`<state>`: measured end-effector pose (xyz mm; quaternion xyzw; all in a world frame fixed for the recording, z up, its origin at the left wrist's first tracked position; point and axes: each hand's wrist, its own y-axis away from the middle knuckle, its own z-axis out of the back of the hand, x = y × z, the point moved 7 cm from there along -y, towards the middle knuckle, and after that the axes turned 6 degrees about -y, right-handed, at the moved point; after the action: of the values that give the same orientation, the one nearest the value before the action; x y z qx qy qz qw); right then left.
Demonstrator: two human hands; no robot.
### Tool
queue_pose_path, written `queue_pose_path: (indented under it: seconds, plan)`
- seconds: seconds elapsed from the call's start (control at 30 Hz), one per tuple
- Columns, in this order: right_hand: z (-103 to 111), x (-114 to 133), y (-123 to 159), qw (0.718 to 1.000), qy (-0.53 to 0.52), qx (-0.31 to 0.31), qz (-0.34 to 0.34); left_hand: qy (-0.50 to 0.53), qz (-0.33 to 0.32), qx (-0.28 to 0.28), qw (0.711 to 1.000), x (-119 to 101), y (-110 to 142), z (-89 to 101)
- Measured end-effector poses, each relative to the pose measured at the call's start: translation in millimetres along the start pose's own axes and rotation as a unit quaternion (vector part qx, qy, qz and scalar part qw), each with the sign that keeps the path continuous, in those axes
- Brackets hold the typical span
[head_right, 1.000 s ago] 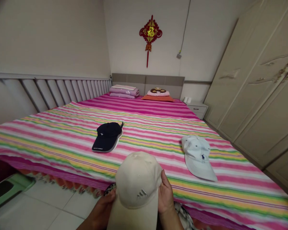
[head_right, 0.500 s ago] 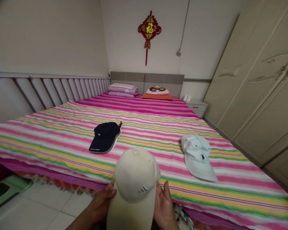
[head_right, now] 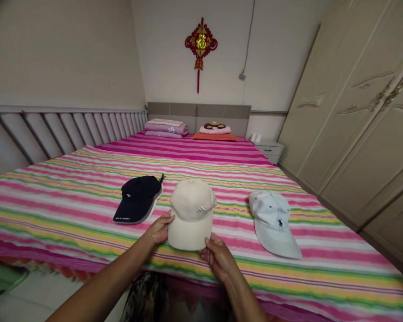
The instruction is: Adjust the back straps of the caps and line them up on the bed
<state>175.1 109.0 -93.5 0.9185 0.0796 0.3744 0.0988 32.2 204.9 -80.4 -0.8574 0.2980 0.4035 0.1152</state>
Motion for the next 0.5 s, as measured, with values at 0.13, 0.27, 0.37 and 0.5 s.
queue_pose_path:
  seconds: [0.13, 0.27, 0.37, 0.5]
  plan:
    - [7.6, 15.5, -39.2, 1.0, 0.002, -0.022, 0.001, -0.053, -0.029, -0.072, 0.996, -11.3, -38.4, 20.0]
    - [24.4, 9.5, -65.7, 0.997, 0.017, -0.07, -0.014, -0.087, -0.039, -0.129, 0.987, -8.4, -61.3, 39.6]
    - [33.7, 1.1, -72.5, 0.995, 0.029, -0.094, -0.029, -0.11, -0.053, -0.158, 0.98, -5.6, -67.2, 47.2]
    - [33.3, 2.5, -74.5, 0.994, 0.033, -0.097, -0.025, -0.129, -0.071, -0.168, 0.975, -13.8, -70.7, 42.9]
